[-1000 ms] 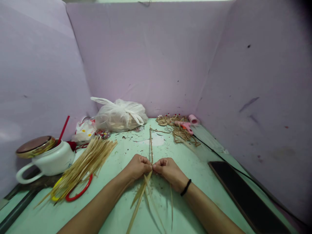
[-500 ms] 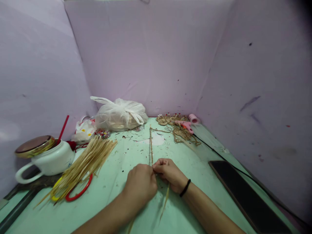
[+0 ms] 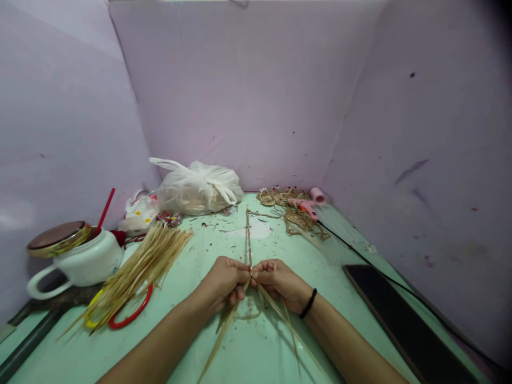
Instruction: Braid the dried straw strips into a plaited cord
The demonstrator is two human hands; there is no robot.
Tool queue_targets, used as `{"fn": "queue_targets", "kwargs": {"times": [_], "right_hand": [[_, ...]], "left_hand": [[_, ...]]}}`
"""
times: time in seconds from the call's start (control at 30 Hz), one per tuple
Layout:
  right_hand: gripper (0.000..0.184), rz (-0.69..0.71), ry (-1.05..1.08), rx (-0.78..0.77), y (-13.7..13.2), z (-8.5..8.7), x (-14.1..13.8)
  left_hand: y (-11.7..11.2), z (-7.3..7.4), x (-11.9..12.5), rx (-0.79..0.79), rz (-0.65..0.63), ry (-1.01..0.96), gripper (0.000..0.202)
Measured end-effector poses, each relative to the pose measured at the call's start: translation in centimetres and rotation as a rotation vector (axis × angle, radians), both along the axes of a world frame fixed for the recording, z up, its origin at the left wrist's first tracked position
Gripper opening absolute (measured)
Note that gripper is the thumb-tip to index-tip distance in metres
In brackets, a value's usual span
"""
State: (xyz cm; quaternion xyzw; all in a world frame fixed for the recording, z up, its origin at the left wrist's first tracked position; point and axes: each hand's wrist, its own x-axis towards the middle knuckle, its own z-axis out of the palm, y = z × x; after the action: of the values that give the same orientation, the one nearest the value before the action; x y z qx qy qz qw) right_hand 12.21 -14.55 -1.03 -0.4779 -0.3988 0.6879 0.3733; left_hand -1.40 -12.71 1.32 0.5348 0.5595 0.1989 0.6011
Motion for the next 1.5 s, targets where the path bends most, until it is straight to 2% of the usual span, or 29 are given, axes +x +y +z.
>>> {"fn": "queue_targets", "kwargs": {"times": [0.07, 0.17, 0.4, 0.53, 0.67, 0.73, 0.9, 1.03, 1.13, 1.2, 1.27, 1.33, 1.43, 1.5], "right_hand": [[0.007, 0.000, -0.002, 0.004, 0.1, 0.0, 0.0], [0.005, -0.013, -0.142, 0.075, 0.3, -0.2, 0.1], [0.008, 0.011, -0.645, 0.396, 0.6, -1.1, 0.3], [0.013, 0.035, -0.860, 0.537, 0.0, -0.5, 0.4], [0.013, -0.022, -1.027, 0.515, -0.8, 1.0, 0.3], [0.013, -0.042, -1.061, 0.466, -1.2, 1.5, 0.1], [0.016, -0.038, -1.069, 0.473, -2.0, 1.6, -1.1], [0.020, -0.006, -1.075, 0.535, -2.3, 1.4, -1.5], [0.013, 0.066, -1.038, 0.517, -1.9, 1.3, -0.6], [0.017, 0.041, -0.948, 0.448, -1.3, 1.2, 0.3], [0.020, -0.073, -0.792, 0.396, -0.6, 1.1, 1.0], [0.015, -0.146, -0.587, 0.333, -0.2, 1.0, 1.0], [0.012, -0.065, -0.324, 0.138, -0.2, 0.8, 0.0], [0.014, -0.033, -0.283, 0.037, -0.3, 0.5, -0.7]], "left_hand": [[0.1, -0.8, 0.1, -0.065, -0.020, -0.095, 0.011], [0.3, -1.7, 0.1, -0.036, 0.004, -0.092, 0.010], [0.4, -1.3, 0.3, 0.018, -0.024, -0.010, 0.016], [0.6, -1.9, 0.7, 0.121, -0.023, 0.012, 0.017], [0.5, -3.0, 1.0, 0.209, 0.023, 0.061, 0.011], [0.4, -3.1, 1.2, 0.208, 0.038, 0.060, 0.012], [-0.2, -2.1, 1.2, 0.079, 0.130, -0.009, 0.016], [-0.1, -1.8, 0.7, 0.036, 0.073, -0.068, 0.015], [0.1, -1.8, 0.5, 0.025, 0.048, -0.085, 0.010], [0.2, -1.5, 0.4, 0.022, 0.031, -0.089, 0.008], [0.2, -1.2, 0.4, 0.020, 0.009, -0.096, 0.007], [0.2, -1.0, 0.4, 0.014, -0.011, -0.093, 0.006], [0.3, -1.2, 0.2, 0.034, -0.041, -0.104, 0.006], [0.4, -1.3, 0.0, 0.053, -0.067, -0.102, 0.006]]}}
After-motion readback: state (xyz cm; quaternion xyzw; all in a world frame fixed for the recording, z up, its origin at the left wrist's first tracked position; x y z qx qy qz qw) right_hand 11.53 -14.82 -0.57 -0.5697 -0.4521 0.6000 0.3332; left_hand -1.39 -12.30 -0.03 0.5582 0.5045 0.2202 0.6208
